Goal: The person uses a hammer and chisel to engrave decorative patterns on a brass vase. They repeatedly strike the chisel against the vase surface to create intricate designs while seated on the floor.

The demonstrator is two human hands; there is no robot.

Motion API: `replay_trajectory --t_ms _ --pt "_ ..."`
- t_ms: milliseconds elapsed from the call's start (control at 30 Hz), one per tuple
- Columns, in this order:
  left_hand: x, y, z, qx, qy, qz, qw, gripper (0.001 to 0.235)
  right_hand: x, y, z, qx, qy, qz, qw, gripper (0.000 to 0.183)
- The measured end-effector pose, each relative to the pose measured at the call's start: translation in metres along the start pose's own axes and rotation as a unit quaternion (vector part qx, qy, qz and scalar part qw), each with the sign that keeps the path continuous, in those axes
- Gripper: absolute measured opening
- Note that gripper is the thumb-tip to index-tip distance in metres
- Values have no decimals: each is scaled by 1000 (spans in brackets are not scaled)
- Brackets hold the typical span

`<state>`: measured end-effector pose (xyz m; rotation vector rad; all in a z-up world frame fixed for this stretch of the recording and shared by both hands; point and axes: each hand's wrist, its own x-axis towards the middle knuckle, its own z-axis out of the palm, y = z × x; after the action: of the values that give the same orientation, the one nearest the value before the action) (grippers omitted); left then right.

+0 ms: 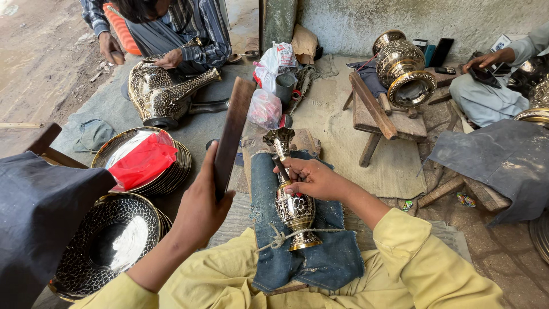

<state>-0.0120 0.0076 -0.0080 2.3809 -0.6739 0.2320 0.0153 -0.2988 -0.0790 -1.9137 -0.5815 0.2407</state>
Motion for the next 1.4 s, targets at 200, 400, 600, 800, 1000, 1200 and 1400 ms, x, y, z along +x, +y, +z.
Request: replay_trajectory --t_ms 200,400,600,800,1000,1200,1400 --pt "-22 4 2 170 -62 -3 984 92 -7 -3 6 60 1 -29 998 50" --pt "-103 -68 43 97 -147 -214 961 104 -66 27 14 201 251 -74 944 49" --pt "-208 -140 111 31 -295 -260 919 90 -249 99 42 130 455 173 864 61" --pt "-173 -12 96 -95 -217 -129 963 25 -358 153 65 -191 588 301 726 41" --pt "-148 89 55 -252 -132 112 952 21 -376 179 72 95 609 160 771 37" --pt "-134 132 36 -294 -129 218 922 22 -387 171 81 16 623 182 760 39" --pt "-137 115 50 -253 -122 111 953 27 -324 121 80 160 574 140 791 55"
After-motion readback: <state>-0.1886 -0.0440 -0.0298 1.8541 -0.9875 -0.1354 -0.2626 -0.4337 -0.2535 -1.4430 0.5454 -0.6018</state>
